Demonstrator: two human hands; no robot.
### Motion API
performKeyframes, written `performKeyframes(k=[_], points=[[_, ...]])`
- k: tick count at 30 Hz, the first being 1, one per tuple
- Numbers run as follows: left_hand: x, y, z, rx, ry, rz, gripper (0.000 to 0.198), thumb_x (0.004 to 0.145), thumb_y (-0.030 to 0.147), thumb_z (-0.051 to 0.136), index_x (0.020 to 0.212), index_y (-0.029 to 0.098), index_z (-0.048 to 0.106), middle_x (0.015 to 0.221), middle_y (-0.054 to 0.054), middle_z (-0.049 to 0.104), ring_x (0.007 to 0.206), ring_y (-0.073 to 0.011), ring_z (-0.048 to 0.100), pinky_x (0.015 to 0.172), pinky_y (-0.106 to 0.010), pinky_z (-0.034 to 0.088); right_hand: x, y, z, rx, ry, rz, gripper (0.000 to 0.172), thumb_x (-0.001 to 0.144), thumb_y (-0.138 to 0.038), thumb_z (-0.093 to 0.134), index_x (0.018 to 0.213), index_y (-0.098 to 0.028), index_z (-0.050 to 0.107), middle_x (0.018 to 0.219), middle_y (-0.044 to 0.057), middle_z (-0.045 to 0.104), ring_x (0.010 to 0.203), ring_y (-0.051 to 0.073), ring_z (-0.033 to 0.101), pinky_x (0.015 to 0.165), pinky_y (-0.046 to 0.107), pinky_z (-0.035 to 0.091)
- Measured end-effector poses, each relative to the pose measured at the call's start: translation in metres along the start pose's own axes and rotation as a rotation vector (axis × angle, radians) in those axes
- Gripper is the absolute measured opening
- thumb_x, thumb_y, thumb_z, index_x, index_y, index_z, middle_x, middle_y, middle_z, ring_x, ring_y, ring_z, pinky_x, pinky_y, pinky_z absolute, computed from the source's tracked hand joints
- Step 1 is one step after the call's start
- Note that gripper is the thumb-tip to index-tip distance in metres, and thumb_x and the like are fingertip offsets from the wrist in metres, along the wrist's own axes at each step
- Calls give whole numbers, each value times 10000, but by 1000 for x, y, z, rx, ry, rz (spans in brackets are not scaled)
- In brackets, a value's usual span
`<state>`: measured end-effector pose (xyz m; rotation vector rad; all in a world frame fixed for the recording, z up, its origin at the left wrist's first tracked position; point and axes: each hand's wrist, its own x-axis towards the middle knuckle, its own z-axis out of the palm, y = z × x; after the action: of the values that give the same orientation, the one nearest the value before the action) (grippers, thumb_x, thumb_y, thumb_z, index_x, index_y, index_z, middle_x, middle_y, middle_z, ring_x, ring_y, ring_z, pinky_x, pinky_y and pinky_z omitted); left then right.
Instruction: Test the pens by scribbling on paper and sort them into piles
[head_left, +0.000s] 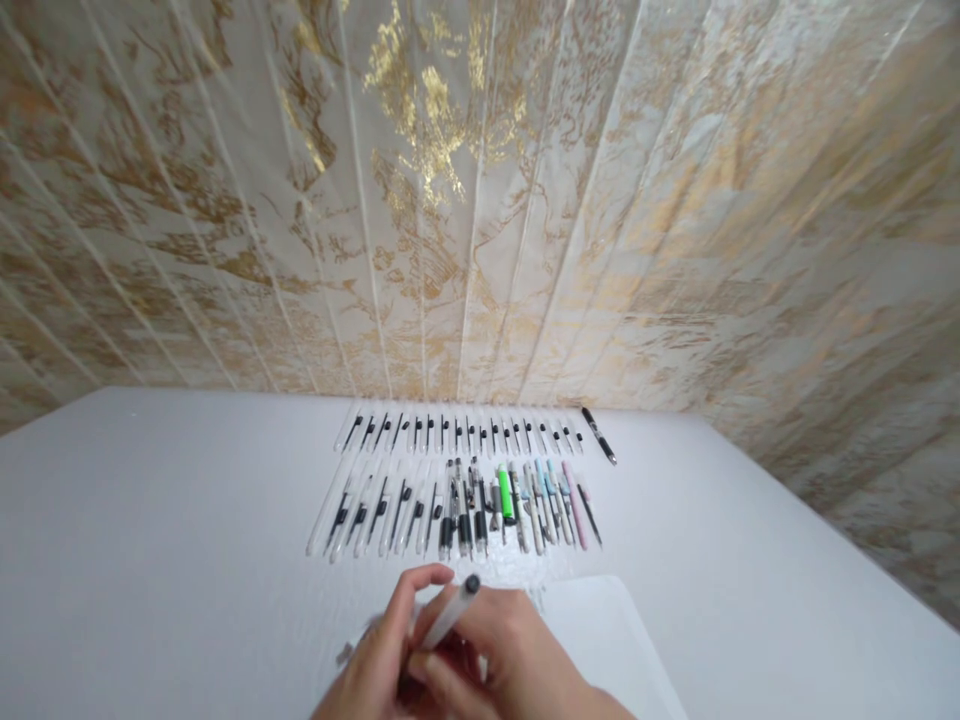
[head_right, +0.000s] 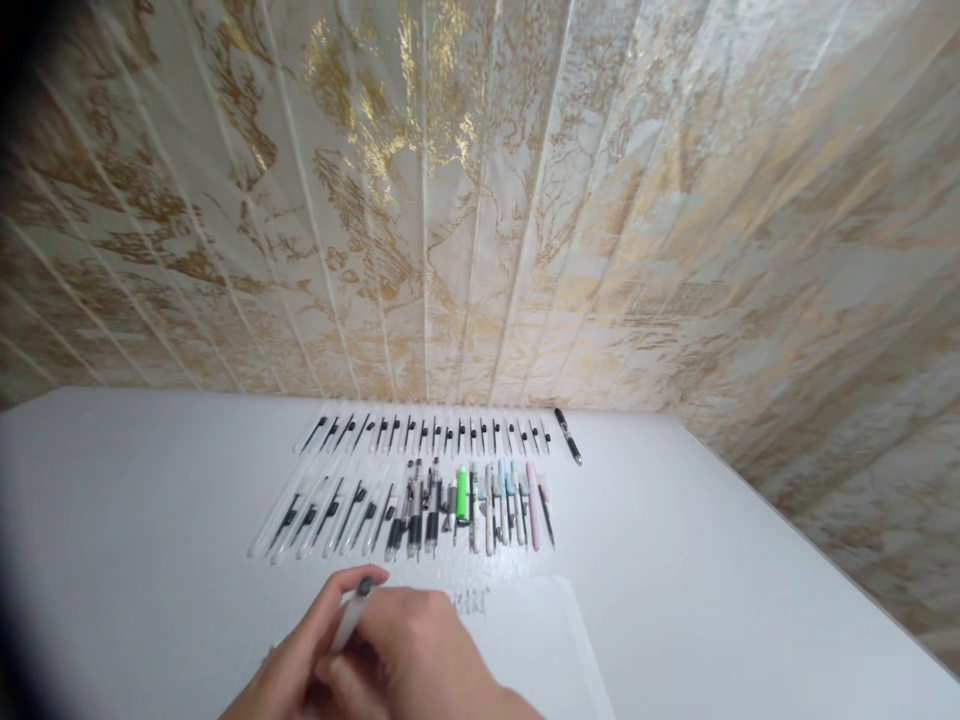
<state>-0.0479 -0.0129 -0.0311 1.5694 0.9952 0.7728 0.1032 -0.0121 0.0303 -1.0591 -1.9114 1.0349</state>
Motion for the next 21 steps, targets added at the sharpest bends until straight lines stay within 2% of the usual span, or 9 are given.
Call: performKeyframes(k=[2,5,7,10,14,16,18,20,21], points=[[2,5,3,-9,29,-21,514,759,166,595,1227,249,400,867,-19,716,779,-189,695,674,-244,529,2,-3,-5,134,9,99,148,795,-143,547,683,-188,634,615,-10,648,551,117,579,540,213,449],[7,8,6,-38,29,-74,445,799,214,583,1196,228,385,780,-7,710,678,-174,678,610,-241,495,3,5,-6,371,44,254,116,807,-257,612,721,-181,604,565,-18,617,513,120,581,462,191,419],[10,10,5,-98,-4,-91,438,824,230,566,1207,213,354,739,-2,710,642,-168,664,606,-249,475,3,15,-3,518,55,346,226,784,-383,661,747,-172,586,539,-26,583,451,108,535,388,174,376],[13,14,2,-160,-37,-87,451,830,216,565,1215,209,330,763,1,703,658,-162,652,620,-251,453,4,28,1,633,60,382,389,729,-526,707,770,-160,581,551,-29,567,413,80,471,354,166,369],[13,16,-2,-164,-53,-53,457,825,209,559,1224,208,336,770,18,644,646,-139,590,595,-229,400,4,29,-8,646,102,369,415,742,-558,698,792,-166,574,559,-45,543,414,70,451,369,168,388],[11,14,-2,-146,-58,-41,453,824,224,555,1224,208,346,689,67,535,570,-110,494,539,-207,334,6,26,-25,572,173,363,396,777,-556,666,807,-173,568,591,-41,550,447,77,472,388,171,410],[10,13,-2,-116,-66,-34,445,826,242,548,1225,213,352,635,106,391,517,-93,375,507,-199,269,9,25,-55,424,257,344,385,824,-563,599,817,-180,557,702,-2,602,513,96,522,404,182,432],[8,12,-2,-73,-76,-34,440,834,250,536,1231,221,349,627,113,326,514,-96,316,507,-201,248,13,32,-95,145,297,337,391,876,-569,490,846,-183,548,770,33,636,546,119,559,402,200,439],[8,12,-2,-54,-84,-38,436,839,252,526,1235,227,345,629,111,326,521,-99,313,512,-203,250,15,39,-118,-91,304,381,369,903,-537,446,874,-185,553,748,26,640,532,124,567,399,207,439]])
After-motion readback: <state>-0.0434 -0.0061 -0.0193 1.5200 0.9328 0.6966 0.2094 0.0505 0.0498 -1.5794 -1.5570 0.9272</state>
